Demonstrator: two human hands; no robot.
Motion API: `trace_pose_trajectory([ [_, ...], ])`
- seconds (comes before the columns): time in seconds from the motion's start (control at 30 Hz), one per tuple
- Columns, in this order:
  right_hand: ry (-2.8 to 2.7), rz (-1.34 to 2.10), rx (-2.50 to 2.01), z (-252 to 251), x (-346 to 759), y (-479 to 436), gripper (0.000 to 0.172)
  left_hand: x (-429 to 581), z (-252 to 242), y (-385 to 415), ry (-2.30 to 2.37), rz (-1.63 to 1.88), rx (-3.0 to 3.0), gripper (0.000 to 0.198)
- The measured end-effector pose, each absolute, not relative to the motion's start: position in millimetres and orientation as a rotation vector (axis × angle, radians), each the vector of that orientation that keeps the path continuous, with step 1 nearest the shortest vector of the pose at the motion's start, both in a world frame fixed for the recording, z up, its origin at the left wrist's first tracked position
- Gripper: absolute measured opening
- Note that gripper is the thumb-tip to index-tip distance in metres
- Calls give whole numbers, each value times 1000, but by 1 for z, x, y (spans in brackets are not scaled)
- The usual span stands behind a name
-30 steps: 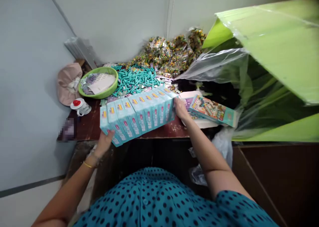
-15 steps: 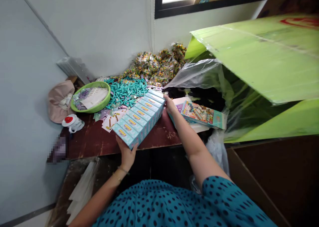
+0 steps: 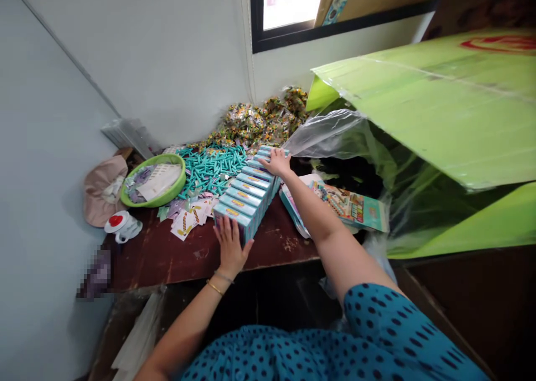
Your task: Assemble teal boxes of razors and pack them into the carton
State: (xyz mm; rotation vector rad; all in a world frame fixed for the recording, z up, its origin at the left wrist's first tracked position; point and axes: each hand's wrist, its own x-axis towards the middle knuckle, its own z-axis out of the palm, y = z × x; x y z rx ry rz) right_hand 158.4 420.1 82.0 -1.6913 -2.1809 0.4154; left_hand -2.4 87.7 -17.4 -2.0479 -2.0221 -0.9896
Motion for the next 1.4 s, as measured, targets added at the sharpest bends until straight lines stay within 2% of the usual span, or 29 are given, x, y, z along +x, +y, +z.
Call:
trace_pose_trajectory([
  [0.13,-2225,536,-1721,87,169,460,101,7,-10,120,-2020,-901,-2086,89],
  [0.27,-2203,474,-1743,104,166,456,106,-5,-31,119,-1998,-905,-2123,96],
  [0.47,-2401,354,-1378,109,121,327,104,-33,-77,87,-1868,-1042,-2193,102],
  [0.63,-2518,299,-1250,109,124,241,95,-55,-80,45,-2058,-1141,-2150,97],
  [0.77,-2266,363,-1318,98,179,222,81,-87,-69,10,-2265,-1081,-2018,80],
  [0.93,-1997,447,-1423,49,262,182,94,-160,-53,-13,-2485,-1130,-1568,65],
  [0.97,-1974,476,-1459,37,277,172,92,-180,-47,-11,-2481,-1155,-1495,62],
  [1.03,-1960,526,-1570,18,300,154,80,-221,-29,5,-2425,-1178,-1396,55],
  [1.13,-1939,546,-1632,3,313,134,74,-285,5,61,-2358,-1148,-1372,44],
  [1.2,-1946,561,-1606,0,308,126,71,-320,28,113,-2386,-1182,-1285,48],
  [1.3,-1988,609,-1530,0,293,121,62,-353,55,183,-2604,-1304,-952,68],
  [1.4,-2005,631,-1452,-2,283,120,60,-369,75,217,-2706,-1499,-760,61],
])
